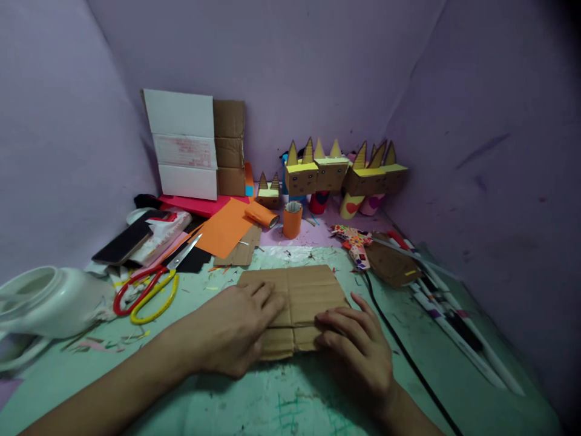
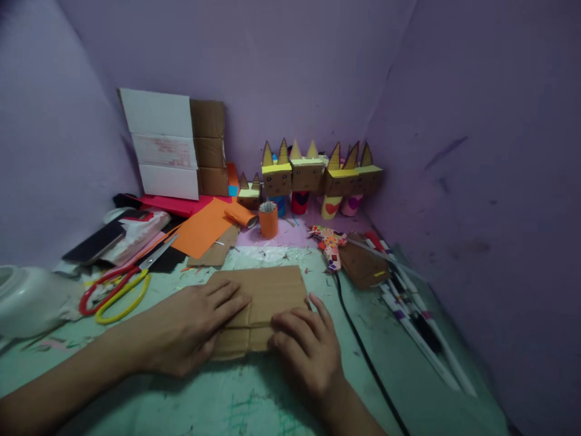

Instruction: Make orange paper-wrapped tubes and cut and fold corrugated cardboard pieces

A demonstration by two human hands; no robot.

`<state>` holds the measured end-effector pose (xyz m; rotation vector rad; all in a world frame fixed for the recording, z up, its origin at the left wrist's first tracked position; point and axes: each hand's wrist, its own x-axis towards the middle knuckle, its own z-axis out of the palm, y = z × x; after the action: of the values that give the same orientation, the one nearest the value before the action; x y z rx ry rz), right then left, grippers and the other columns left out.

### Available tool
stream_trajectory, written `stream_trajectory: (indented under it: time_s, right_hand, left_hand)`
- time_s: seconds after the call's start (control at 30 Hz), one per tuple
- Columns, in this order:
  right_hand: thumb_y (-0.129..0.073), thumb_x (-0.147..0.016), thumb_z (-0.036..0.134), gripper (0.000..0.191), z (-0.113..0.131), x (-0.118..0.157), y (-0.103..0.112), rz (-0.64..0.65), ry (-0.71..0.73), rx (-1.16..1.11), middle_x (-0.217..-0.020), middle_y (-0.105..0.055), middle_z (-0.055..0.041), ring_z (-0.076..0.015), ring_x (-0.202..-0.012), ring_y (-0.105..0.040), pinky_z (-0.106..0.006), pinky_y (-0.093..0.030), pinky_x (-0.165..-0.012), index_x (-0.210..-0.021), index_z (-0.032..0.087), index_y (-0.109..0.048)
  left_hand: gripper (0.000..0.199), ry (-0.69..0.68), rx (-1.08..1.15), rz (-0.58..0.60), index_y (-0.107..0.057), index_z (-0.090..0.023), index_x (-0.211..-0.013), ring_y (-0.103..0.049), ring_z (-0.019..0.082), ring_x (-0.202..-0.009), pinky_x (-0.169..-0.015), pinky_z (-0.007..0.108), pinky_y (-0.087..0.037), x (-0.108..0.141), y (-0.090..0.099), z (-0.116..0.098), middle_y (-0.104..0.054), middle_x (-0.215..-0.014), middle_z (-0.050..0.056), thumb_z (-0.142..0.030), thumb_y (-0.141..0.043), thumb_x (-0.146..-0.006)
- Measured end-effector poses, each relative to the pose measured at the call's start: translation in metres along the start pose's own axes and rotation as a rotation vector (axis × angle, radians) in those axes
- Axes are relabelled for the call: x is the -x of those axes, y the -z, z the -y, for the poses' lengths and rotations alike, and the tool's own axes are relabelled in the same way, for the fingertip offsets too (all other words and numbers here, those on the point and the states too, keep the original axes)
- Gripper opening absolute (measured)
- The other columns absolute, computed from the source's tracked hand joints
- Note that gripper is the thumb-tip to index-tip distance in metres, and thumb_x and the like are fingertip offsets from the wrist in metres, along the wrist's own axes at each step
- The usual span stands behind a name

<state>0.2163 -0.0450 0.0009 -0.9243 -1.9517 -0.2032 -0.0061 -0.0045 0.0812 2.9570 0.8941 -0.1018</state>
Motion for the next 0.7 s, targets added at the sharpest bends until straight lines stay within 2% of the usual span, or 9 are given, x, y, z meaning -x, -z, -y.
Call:
stream_trajectory:
  time_s: [0.17,0.27,0.33,0.4,0.5,0.53,0.6,0.67,0.7]
  right_hand:
    - [-0.053,-0.088,0.011,0.017,0.002,-0.001,0.0,-0.021,0.042,0.006,-0.09,-0.071,-0.0044,-0.0191,-0.089,-0.058,-0.048,-0.039,-0.101,-0.081,0.022,-0.065]
    - [-0.056,-0.086,0.009,0.017,-0.001,-0.004,0.006,-0.068,0.042,0.043,-0.099,-0.065,-0.0063,-0.0219,-0.099,-0.055,-0.049,-0.041,-0.099,-0.085,0.023,-0.067]
    - [-0.057,-0.083,0.006,0.02,-0.005,-0.007,0.014,-0.092,0.044,0.048,-0.1,-0.063,-0.0064,-0.023,-0.101,-0.055,-0.049,-0.042,-0.098,-0.088,0.024,-0.066]
    - [-0.057,-0.082,0.005,0.022,-0.008,-0.013,0.022,-0.067,0.047,0.035,-0.094,-0.065,-0.0052,-0.0212,-0.093,-0.06,-0.042,-0.049,-0.091,-0.09,0.024,-0.065]
    - [-0.057,-0.082,0.008,0.021,-0.01,-0.03,0.034,-0.037,-0.082,-0.017,-0.084,-0.069,-0.002,-0.0161,-0.075,-0.066,-0.027,-0.055,-0.067,-0.093,0.025,-0.065]
    - [-0.058,-0.083,0.01,0.02,-0.01,-0.038,0.036,-0.037,-0.165,-0.057,-0.083,-0.07,-0.0014,-0.0156,-0.072,-0.066,-0.024,-0.055,-0.061,-0.092,0.026,-0.065]
    - [-0.059,-0.082,0.018,0.015,-0.012,-0.054,0.037,-0.005,-0.346,-0.187,-0.083,-0.072,-0.001,-0.0171,-0.072,-0.068,-0.024,-0.055,-0.058,-0.089,0.027,-0.068]
    - [-0.063,-0.078,0.025,0.01,-0.018,-0.068,0.032,0.068,-0.529,-0.332,-0.078,-0.074,-0.0012,-0.019,-0.069,-0.069,-0.026,-0.055,-0.057,-0.081,0.026,-0.073]
    - [-0.065,-0.074,0.028,0.01,-0.022,-0.073,0.028,0.124,-0.63,-0.394,-0.074,-0.074,-0.0017,-0.0198,-0.066,-0.069,-0.026,-0.054,-0.055,-0.077,0.025,-0.074]
  left_hand:
    - [0.063,-0.129,-0.152,-0.07,-0.044,-0.006,-0.127,-0.062,0.033,-0.1,-0.073,0.039,-0.054,0.0,-0.004,0.003,-0.061,-0.118,0.024,-0.01,-0.058,-0.065]
    - [0.044,-0.146,-0.258,-0.283,-0.048,-0.005,-0.122,-0.066,0.029,-0.093,-0.071,0.037,-0.055,0.004,-0.001,0.016,-0.067,-0.106,0.022,-0.004,-0.049,-0.078]
    - [0.043,-0.092,-0.18,-0.471,-0.048,-0.007,-0.124,-0.066,0.025,-0.096,-0.075,0.035,-0.055,0.01,0.005,0.033,-0.069,-0.107,0.018,-0.002,-0.04,-0.082]
    - [0.049,0.141,0.038,-0.631,-0.051,-0.014,-0.126,-0.067,0.021,-0.096,-0.08,0.031,-0.054,0.018,0.013,0.057,-0.069,-0.11,0.01,-0.003,-0.042,-0.078]
    - [0.049,0.676,0.318,-0.881,-0.06,-0.02,-0.118,-0.067,0.021,-0.094,-0.087,0.032,-0.052,0.031,0.017,0.102,-0.071,-0.108,0.003,-0.009,-0.05,-0.072]
    - [0.047,0.758,0.35,-0.928,-0.061,-0.018,-0.117,-0.067,0.022,-0.093,-0.086,0.034,-0.053,0.034,0.016,0.117,-0.071,-0.105,0.005,-0.01,-0.049,-0.072]
    - [0.047,0.864,0.426,-0.99,-0.061,-0.012,-0.115,-0.07,0.022,-0.077,-0.072,0.035,-0.058,0.039,0.011,0.146,-0.074,-0.091,0.006,-0.009,-0.046,-0.071]
    - [0.041,0.947,0.475,-1.009,-0.064,-0.009,-0.107,-0.07,0.024,-0.069,-0.063,0.036,-0.058,0.041,0.006,0.164,-0.075,-0.081,0.009,-0.009,-0.047,-0.069]
    - [0.037,0.978,0.48,-1.014,-0.065,-0.009,-0.102,-0.07,0.025,-0.072,-0.064,0.037,-0.057,0.041,0.005,0.167,-0.074,-0.082,0.009,-0.01,-0.049,-0.069]
